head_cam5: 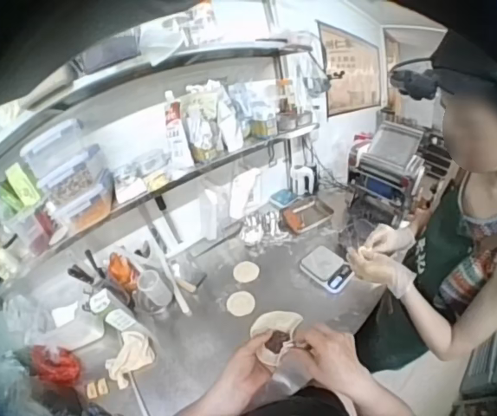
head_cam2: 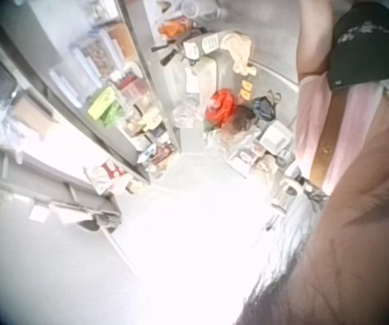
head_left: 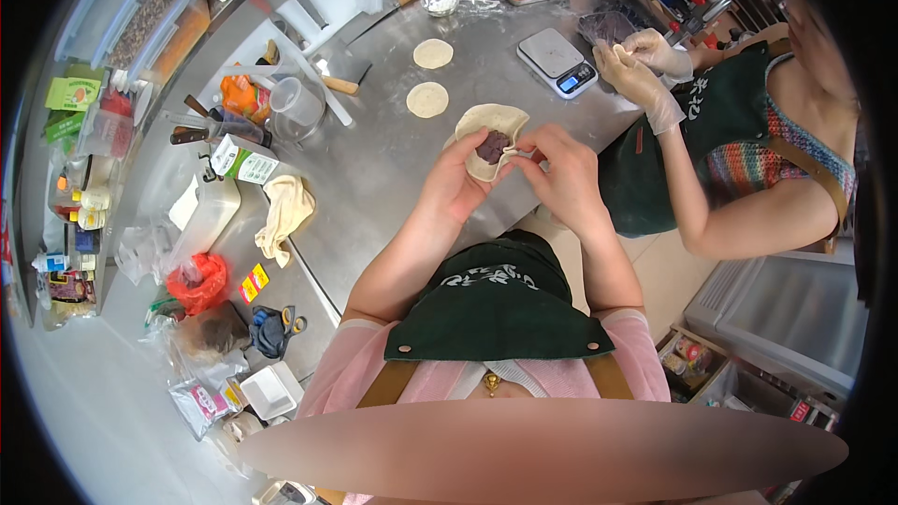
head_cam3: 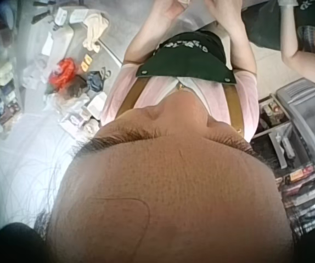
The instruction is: Preparing dough rounds and filling them with red bean paste at a bakery station.
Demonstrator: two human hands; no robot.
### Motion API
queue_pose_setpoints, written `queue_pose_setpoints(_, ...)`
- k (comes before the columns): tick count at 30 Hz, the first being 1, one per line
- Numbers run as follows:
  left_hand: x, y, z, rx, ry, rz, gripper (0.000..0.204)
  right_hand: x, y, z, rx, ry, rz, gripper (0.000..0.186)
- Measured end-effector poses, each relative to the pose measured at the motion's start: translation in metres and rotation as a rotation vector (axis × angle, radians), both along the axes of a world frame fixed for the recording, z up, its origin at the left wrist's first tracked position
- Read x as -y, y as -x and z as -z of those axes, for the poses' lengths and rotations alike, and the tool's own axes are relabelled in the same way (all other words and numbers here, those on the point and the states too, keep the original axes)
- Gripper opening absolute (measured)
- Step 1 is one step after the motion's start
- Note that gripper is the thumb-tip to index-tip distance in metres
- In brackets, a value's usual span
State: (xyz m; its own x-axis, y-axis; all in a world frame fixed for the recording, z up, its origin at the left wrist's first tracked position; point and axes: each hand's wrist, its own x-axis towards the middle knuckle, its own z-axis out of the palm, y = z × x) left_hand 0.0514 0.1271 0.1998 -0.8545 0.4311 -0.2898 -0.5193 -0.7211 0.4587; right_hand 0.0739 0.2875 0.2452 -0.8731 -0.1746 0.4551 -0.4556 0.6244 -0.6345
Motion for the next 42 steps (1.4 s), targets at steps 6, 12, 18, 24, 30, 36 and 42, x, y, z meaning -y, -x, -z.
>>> queue_pose_setpoints(6,-0.004,0.006,0.006,0.008,0.035,-0.067,0.029,-0.002,0.01,0.016,0.023,0.028,-0.002,0.018)
queue_pose_setpoints(12,-0.009,0.007,0.004,-0.036,0.117,-0.111,0.029,-0.005,0.014,0.013,0.006,-0.086,0.0,0.022)
queue_pose_setpoints(18,-0.017,0.008,0.002,-0.045,0.168,-0.13,0.031,-0.009,0.018,0.001,-0.043,-0.264,-0.01,0.018)
queue_pose_setpoints(24,-0.023,0.011,0.0,-0.038,0.157,-0.122,0.032,-0.019,0.027,0.002,-0.077,-0.318,-0.078,0.018)
queue_pose_setpoints(30,-0.027,0.016,0.0,-0.034,0.152,-0.115,0.031,-0.023,0.029,-0.003,-0.022,-0.292,-0.073,0.017)
queue_pose_setpoints(36,-0.032,0.019,-0.004,-0.011,0.169,-0.106,0.03,-0.026,0.035,0.004,-0.058,-0.302,-0.107,0.016)
queue_pose_setpoints(42,-0.034,0.019,-0.006,0.004,0.152,-0.134,0.03,-0.026,0.038,0.007,-0.091,-0.286,-0.088,0.018)
